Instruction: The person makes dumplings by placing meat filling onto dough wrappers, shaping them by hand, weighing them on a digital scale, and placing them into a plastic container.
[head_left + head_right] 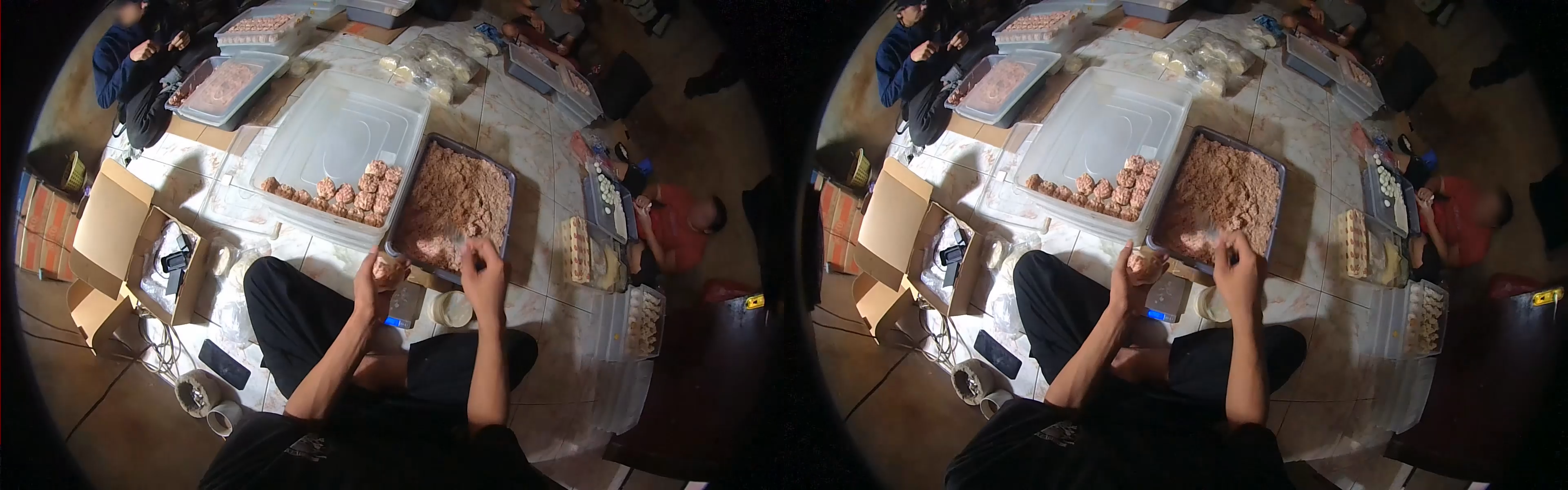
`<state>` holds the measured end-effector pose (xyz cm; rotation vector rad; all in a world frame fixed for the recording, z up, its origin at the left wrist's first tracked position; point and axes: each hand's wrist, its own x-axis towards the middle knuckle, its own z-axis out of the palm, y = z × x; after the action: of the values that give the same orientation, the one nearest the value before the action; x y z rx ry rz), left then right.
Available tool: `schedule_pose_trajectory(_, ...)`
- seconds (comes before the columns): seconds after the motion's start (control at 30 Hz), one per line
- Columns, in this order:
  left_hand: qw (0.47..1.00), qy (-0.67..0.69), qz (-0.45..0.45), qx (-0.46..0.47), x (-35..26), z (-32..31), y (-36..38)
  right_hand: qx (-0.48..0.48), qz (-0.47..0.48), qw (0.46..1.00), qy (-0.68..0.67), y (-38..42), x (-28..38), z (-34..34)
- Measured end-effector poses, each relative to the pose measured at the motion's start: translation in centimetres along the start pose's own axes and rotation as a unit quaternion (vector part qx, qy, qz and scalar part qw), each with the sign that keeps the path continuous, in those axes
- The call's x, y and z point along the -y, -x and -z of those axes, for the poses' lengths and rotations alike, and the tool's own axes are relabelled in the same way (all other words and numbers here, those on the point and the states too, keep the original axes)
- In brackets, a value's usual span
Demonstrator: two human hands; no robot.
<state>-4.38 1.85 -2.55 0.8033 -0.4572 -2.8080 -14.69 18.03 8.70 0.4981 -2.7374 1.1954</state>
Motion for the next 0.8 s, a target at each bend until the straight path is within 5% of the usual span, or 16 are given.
schedule_pose_trajectory(0.03, 0.998, 0.041, 0.039, 0.034, -0.1, 0.1, 0.4, -0.025, 0.003, 0.999, -0.023, -0.6, -2.1, -1.2)
schedule_pose_trajectory(0.07, 0.995, 0.032, 0.049, 0.075, -0.9, -0.6, 1.6, 0.127, -0.023, 0.961, 0.245, -0.7, -5.1, -1.2)
schedule_pose_trajectory(0.17, 0.984, 0.103, 0.101, 0.105, -3.0, -1.0, 3.0, 0.091, -0.002, 0.986, 0.137, -2.0, -5.5, -1.3)
schedule_pose_trajectory(0.27, 0.981, 0.149, 0.12, 0.042, -2.8, 0.8, 1.7, 0.124, -0.024, 0.987, 0.1, 0.4, -0.3, 1.5)
schedule_pose_trajectory(0.33, 0.993, 0.105, 0.054, 0.032, -2.1, 1.0, 1.1, 0.161, -0.029, 0.985, 0.05, 2.4, 3.8, 1.3)
schedule_pose_trajectory(0.4, 0.996, 0.079, 0.048, -0.001, -2.3, -0.8, 1.9, 0.118, 0.073, 0.99, 0.018, 5.6, 4.6, -1.0)
schedule_pose_trajectory(0.53, 0.992, 0.112, 0.048, 0.015, -1.0, 1.6, 1.0, 0.148, 0.151, 0.975, 0.073, 7.3, 2.3, -4.0)
schedule_pose_trajectory(0.57, 0.992, 0.126, 0.032, 0.005, -0.8, 2.2, 0.8, 0.132, 0.151, 0.966, 0.165, 8.1, 2.7, -3.1)
schedule_pose_trajectory(0.8, 0.992, 0.113, 0.053, -0.036, 0.3, 3.2, -0.9, 0.167, 0.094, 0.962, 0.192, 9.0, 3.3, -3.3)
